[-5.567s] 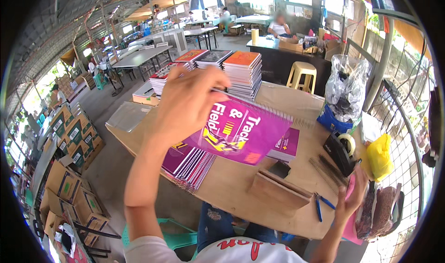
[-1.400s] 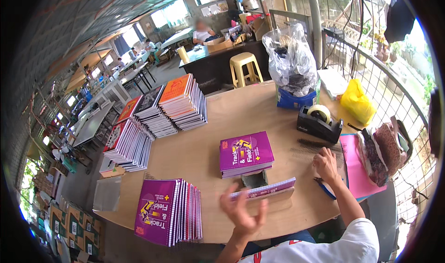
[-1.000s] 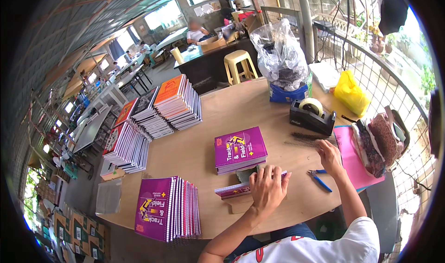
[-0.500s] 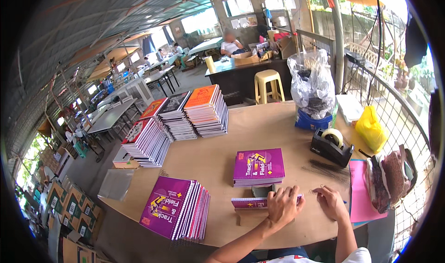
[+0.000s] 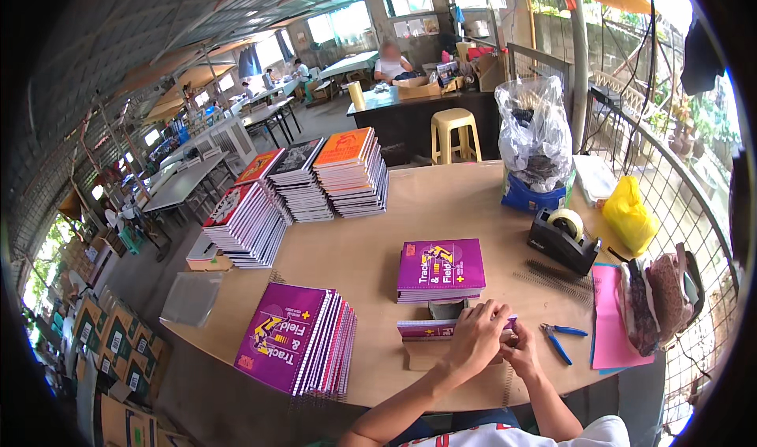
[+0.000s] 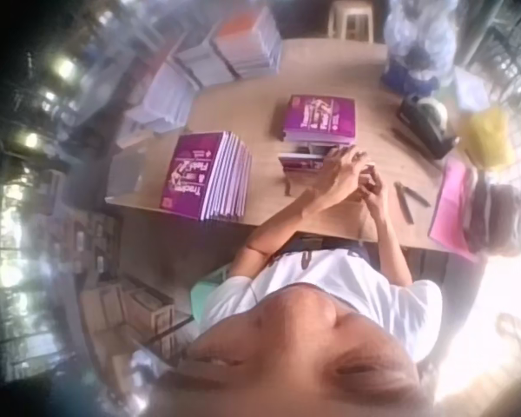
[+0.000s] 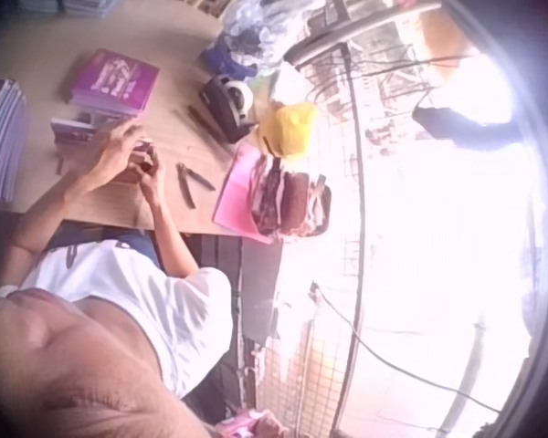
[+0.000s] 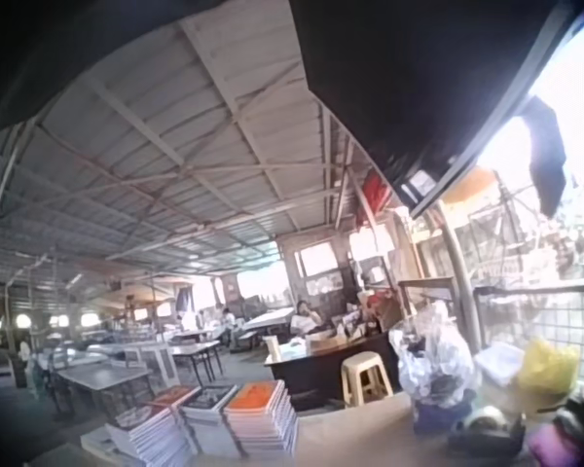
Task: The person assembles books by threading a spiral wire through pre-punched holes in the pages and covers, then uses a tool to crimp the ends of the wire.
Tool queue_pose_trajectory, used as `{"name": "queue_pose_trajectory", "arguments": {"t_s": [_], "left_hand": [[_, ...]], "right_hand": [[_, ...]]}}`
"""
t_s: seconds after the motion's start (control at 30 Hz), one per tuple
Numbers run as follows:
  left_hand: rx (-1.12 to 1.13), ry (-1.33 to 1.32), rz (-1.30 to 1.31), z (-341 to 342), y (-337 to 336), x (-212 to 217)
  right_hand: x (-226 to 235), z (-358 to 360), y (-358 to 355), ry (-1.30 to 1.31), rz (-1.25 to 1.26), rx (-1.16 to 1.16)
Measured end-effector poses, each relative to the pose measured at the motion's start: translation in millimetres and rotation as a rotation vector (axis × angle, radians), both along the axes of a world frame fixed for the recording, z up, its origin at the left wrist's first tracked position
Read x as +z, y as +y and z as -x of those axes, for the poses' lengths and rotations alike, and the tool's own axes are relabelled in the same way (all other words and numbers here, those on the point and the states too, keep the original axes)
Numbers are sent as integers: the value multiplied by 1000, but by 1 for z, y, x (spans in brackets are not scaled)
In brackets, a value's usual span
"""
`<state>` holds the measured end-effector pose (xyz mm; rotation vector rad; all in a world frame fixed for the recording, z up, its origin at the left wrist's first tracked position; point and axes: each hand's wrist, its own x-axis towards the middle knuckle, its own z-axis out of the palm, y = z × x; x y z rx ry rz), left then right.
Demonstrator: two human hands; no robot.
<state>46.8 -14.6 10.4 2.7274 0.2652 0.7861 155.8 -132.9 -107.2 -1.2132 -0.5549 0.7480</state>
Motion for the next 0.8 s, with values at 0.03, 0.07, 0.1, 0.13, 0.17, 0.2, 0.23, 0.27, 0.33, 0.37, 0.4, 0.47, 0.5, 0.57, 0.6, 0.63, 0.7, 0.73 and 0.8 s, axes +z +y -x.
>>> {"name": "queue_pose_trajectory", "arguments": {"t_s": [0.03, 0.07, 0.1, 0.13, 0.17, 0.2, 0.23, 0.27, 0.33, 0.37, 0.4, 0.47, 0.5, 0.57, 0.6, 0.63, 0.7, 0.73, 0.8], "left_hand": [[19, -14, -34, 0, -2, 0], [35, -58, -64, -3, -5, -5], [45, -33, -57, -5, -9, -7], [54, -8, -50, -7, -13, -10], [63, 17, -44, -8, -16, -10], [74, -102, -41, -11, -21, -8], [86, -108, -36, -14, -24, -6], [99, -114, -30, -18, -26, -3], [156, -140, -106, -25, -27, -9], [176, -162, -119, -27, -26, -13], [191, -185, -133, -31, -26, -15], [220, -216, -151, -38, -25, -15], [208, -202, -146, -39, -26, -15], [182, -176, -136, -40, -28, -15], [188, -130, -134, -37, -29, -14], [180, -142, -124, -34, -27, -10], [149, -148, -75, -30, -25, -3], [99, -195, 28, -27, -24, 0], [23, -118, 102, -17, -16, 0]], "right_hand": [[1, -2, -1, -10, 29, 15], [5, -6, -2, -20, 58, 29], [13, -10, -3, -34, 84, 40], [25, -7, -4, -4, 61, 40], [18, -8, -3, -139, 70, 9], [10, -10, -5, -278, 93, -33], [6, -13, -9, -416, 117, -74], [3, -15, -11, -397, 117, -73], [7, -16, -10, -277, 45, -45], [7, -16, -10, -217, 9, -31], [5, -19, -9, -216, 3, -34], [8, -23, -10, -298, 41, -31], [9, -26, -11, -337, 61, -34], [3, -32, -18, -371, 32, -48], [17, -35, -22, -324, 58, -44], [32, -36, -29, -270, 94, -40], [60, -45, -45, -58, 47, -43], [65, -54, -52, -119, 41, -33], [84, -60, -59, -195, 30, -32]]}}
